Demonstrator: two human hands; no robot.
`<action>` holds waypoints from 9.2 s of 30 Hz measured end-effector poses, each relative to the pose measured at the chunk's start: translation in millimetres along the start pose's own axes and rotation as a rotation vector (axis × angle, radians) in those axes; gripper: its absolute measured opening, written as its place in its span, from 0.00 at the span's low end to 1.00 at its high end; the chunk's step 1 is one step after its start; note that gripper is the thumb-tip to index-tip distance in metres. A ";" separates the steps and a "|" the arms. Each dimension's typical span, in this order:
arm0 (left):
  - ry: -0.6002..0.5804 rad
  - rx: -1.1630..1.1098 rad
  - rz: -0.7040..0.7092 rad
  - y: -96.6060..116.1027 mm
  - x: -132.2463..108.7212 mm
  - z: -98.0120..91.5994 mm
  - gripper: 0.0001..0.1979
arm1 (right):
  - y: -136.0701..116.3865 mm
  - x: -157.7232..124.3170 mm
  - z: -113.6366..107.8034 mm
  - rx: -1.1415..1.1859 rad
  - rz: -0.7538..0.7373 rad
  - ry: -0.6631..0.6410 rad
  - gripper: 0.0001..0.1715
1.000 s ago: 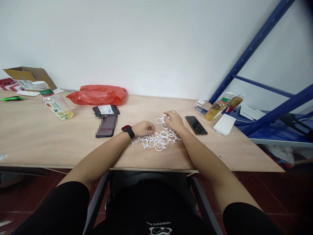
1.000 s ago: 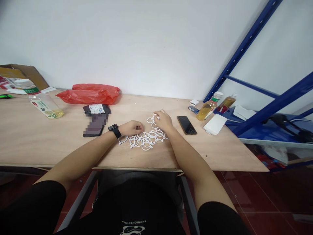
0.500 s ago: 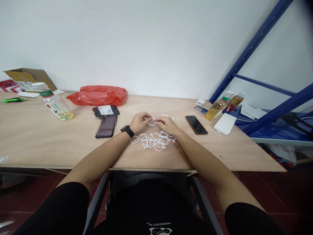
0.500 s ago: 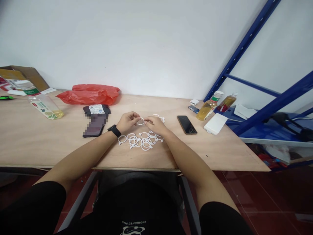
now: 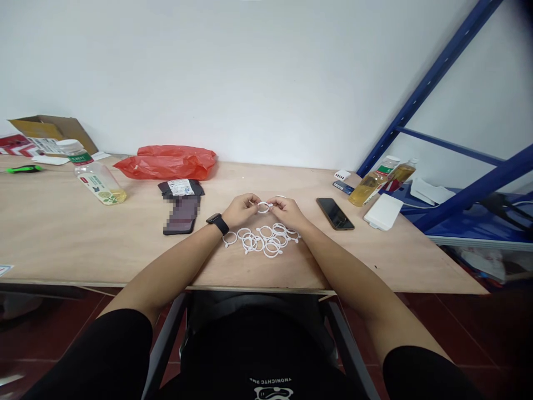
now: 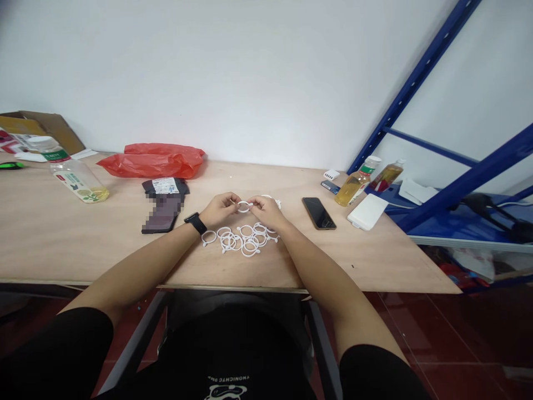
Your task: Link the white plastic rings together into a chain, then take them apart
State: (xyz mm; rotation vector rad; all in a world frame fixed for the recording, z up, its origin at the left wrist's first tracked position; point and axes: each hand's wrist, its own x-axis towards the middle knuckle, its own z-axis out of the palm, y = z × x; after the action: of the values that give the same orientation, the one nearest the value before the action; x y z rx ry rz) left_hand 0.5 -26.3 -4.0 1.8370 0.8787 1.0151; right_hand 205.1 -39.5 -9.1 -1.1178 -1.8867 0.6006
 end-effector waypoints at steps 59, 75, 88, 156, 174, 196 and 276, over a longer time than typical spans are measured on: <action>-0.172 0.125 0.004 -7.1 3.7 2.6 0.18 | 9.1 6.9 0.8 -0.098 0.039 0.182 0.14; -0.213 0.430 0.105 1.4 1.4 4.6 0.10 | 8.9 5.4 -16.2 -0.266 -0.063 0.167 0.13; 0.084 -0.058 0.018 -5.2 7.8 0.8 0.16 | -9.8 -1.4 -0.1 -0.108 -0.017 0.108 0.09; -0.678 0.123 -0.209 -3.7 -1.0 -26.7 0.21 | 15.9 7.7 -11.9 -0.385 -0.025 0.194 0.12; -0.686 0.187 -0.096 11.5 -7.0 -12.3 0.25 | 9.3 7.2 -38.3 -0.376 0.090 -0.154 0.12; -0.441 0.281 -0.006 3.3 -3.8 -2.4 0.24 | 13.2 5.2 -34.0 -0.495 -0.019 -0.370 0.10; 0.289 0.520 0.061 -20.3 13.7 -27.0 0.13 | 10.6 0.6 -39.9 0.013 0.261 -0.503 0.16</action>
State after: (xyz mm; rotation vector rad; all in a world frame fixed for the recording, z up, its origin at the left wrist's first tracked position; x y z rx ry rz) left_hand -21.1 2.5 -9.6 2.1842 1.3679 1.1893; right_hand 243.7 -34.4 4.5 -1.3015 -2.1610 1.1243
